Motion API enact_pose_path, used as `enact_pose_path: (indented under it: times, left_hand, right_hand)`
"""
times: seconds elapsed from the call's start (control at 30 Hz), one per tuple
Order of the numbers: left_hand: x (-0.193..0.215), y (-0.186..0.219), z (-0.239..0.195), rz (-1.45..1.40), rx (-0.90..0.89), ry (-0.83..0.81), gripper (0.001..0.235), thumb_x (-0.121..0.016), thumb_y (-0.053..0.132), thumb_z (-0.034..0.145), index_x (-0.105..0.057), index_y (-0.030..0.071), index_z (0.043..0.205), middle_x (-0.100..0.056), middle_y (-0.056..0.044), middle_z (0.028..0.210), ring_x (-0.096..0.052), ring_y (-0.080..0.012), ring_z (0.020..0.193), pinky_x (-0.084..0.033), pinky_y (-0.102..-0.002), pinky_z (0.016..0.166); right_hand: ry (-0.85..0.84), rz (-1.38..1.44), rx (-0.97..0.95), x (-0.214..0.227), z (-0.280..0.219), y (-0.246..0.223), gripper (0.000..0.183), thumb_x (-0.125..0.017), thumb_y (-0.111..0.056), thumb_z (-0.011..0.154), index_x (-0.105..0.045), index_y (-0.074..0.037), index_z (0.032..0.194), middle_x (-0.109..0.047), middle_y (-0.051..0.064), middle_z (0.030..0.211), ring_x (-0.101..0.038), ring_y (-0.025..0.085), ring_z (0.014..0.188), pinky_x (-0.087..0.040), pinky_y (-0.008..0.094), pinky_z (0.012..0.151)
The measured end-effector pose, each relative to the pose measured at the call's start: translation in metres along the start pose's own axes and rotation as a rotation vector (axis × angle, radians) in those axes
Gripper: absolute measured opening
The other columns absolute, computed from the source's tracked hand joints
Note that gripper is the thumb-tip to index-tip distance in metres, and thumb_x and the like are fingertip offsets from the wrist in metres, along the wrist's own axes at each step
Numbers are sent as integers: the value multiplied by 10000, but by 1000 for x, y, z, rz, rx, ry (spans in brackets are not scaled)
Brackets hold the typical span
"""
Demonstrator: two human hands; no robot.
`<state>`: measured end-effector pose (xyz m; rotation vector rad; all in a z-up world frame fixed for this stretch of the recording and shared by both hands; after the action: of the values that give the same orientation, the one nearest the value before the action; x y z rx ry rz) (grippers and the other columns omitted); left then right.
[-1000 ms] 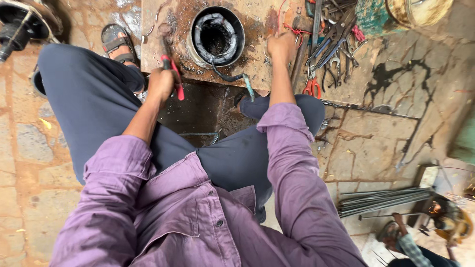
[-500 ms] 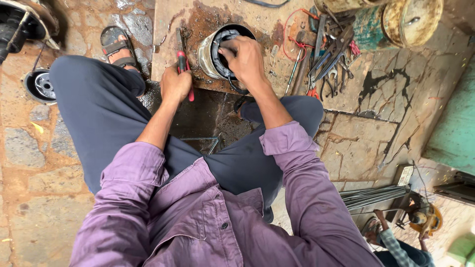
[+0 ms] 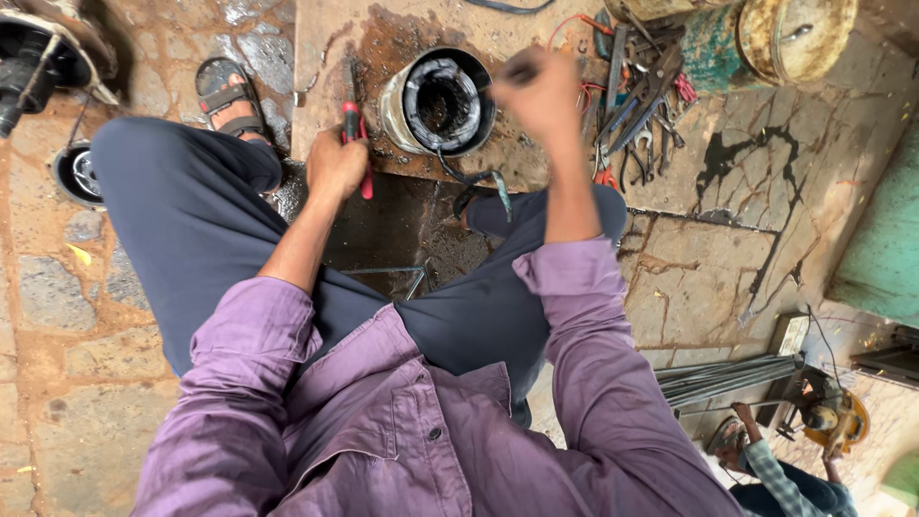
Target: The person works on an electric motor component, using pliers and their hands to manipulate wires and parts within the metal casing.
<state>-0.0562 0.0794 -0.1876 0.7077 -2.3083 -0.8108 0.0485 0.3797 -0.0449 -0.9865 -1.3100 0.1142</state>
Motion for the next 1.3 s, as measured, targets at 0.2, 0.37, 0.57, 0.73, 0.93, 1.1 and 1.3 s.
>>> enact_pose_path:
  times: [0.2, 0.37, 0.57, 0.73, 0.93, 1.1, 1.3]
  left_hand:
    - [-1, -1, -1, -67, 20, -31, 259, -605, 246, 823, -736, 51, 932, -739, -143, 795, -737, -307, 809, -542, -461, 807]
    - [1, 1, -1, 13, -53, 14, 268, -620, 256, 846, -734, 39, 954, -736, -167, 813, -740, -309, 831, -541, -458, 828]
    - [-3, -4, 8, 73, -104, 105, 302, -710, 293, 846, -745, 78, 1055, -742, -185, 870, -727, -317, 859, -529, -454, 858]
    - [-17, 1, 12, 46, -249, 85, 317, -721, 160, 819, -771, 96, 1125, -783, -134, 950, -756, -254, 861, -555, -411, 867]
    - [-32, 5, 13, 36, -309, -20, 302, -727, 117, 839, -766, 56, 1133, -788, -116, 1005, -758, -207, 860, -581, -386, 849]
    - [-20, 22, 6, 47, -272, 18, 279, -727, 119, 872, -755, 86, 1147, -777, -85, 990, -715, -178, 778, -569, -377, 781]
    - [38, 95, -52, -235, -744, 317, 116, -735, 76, 950, -739, 30, 1056, -702, -93, 1027, -678, -214, 909, -559, -395, 824]
  right_hand:
    - [455, -360, 135, 82, -13, 11, 519, -957, -135, 705, -731, 78, 1121, -771, 160, 922, -728, 238, 849, -578, 396, 755]
    - [85, 53, 37, 31, -13, -9, 317, -865, -170, 861, -755, -34, 1125, -790, 73, 963, -772, 153, 839, -635, 312, 764]
    - [-249, -140, 94, -41, -48, -89, 425, -956, -279, 712, -774, -63, 1031, -755, 91, 957, -719, 232, 790, -571, 391, 735]
    - [-263, -367, 218, -61, -59, -107, 446, -853, -111, 630, -765, -34, 1060, -732, 149, 1011, -693, 336, 943, -544, 465, 841]
    - [-296, -222, 83, -46, -50, -90, 277, -784, -87, 817, -794, -95, 1094, -754, 153, 1091, -729, 298, 971, -545, 425, 925]
    - [-252, -155, 64, -32, -42, -90, 185, -814, -143, 843, -818, -95, 1021, -784, 146, 990, -749, 261, 882, -559, 400, 824]
    - [-369, -183, -92, -29, -39, -77, 214, -878, -227, 779, -820, -87, 930, -792, 120, 847, -739, 212, 712, -562, 371, 690]
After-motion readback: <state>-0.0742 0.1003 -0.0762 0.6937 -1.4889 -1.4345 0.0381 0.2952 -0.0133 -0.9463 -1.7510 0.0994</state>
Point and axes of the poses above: each hand's wrist, its own z-axis towards the middle knuckle, its own x-axis out of the back of the hand, y = z × x, the point moved 9 cm from there along z, towards the middle knuckle
